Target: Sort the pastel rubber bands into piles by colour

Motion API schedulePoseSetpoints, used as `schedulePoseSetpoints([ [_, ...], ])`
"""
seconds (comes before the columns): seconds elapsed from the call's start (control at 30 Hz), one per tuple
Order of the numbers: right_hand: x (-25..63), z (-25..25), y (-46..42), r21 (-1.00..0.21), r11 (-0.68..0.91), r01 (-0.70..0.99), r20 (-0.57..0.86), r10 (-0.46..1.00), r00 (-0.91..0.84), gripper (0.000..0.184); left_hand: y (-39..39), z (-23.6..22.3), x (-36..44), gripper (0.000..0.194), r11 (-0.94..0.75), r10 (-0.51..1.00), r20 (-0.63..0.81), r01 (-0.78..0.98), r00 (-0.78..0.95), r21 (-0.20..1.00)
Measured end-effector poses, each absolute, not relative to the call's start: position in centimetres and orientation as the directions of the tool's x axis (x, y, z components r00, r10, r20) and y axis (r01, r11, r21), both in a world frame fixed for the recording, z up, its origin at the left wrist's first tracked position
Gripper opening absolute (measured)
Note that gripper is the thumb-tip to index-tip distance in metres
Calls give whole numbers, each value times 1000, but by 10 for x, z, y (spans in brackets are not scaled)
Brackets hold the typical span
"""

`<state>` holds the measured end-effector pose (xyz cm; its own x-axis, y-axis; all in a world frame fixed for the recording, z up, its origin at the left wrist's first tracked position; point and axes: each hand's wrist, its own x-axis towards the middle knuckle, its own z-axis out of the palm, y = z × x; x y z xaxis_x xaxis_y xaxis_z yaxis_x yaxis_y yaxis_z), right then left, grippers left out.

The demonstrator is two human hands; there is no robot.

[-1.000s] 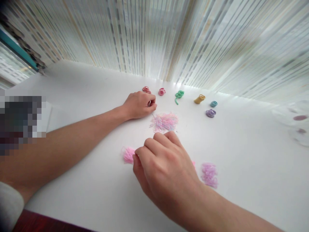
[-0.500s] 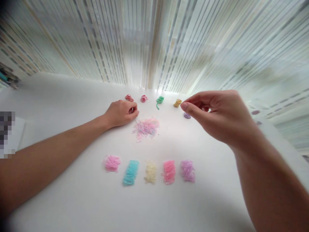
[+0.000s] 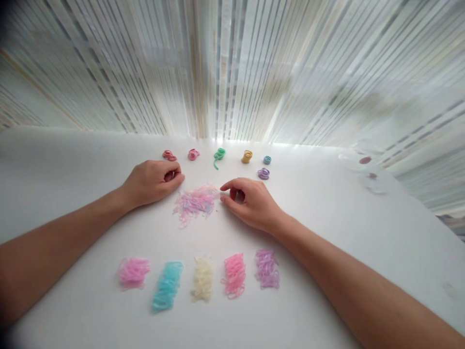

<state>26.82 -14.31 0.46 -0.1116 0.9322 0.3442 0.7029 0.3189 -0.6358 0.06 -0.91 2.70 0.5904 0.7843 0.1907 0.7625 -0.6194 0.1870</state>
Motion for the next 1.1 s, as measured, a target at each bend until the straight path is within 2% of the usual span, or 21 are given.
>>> schedulePoseSetpoints([
  [0.3, 264, 5, -141, -529, 345, 775, 404, 906, -127, 13, -9, 27, 1, 28, -619, 784, 186, 765, 592, 176],
  [0.6, 260, 2, -142, -443, 360, 821, 428, 890, -160, 17, -9, 28, 2, 25, -600, 799, 179, 776, 574, 194],
  [0.83, 260, 3, -143, -440, 391, 808, 464, 870, -169, 17, -9, 27, 1, 26, -605, 796, 180, 768, 578, 211],
  [1.1, 260, 5, -145, -471, 390, 791, 527, 843, -102, 16, -8, 26, 1, 25, -610, 792, 185, 764, 581, 213],
])
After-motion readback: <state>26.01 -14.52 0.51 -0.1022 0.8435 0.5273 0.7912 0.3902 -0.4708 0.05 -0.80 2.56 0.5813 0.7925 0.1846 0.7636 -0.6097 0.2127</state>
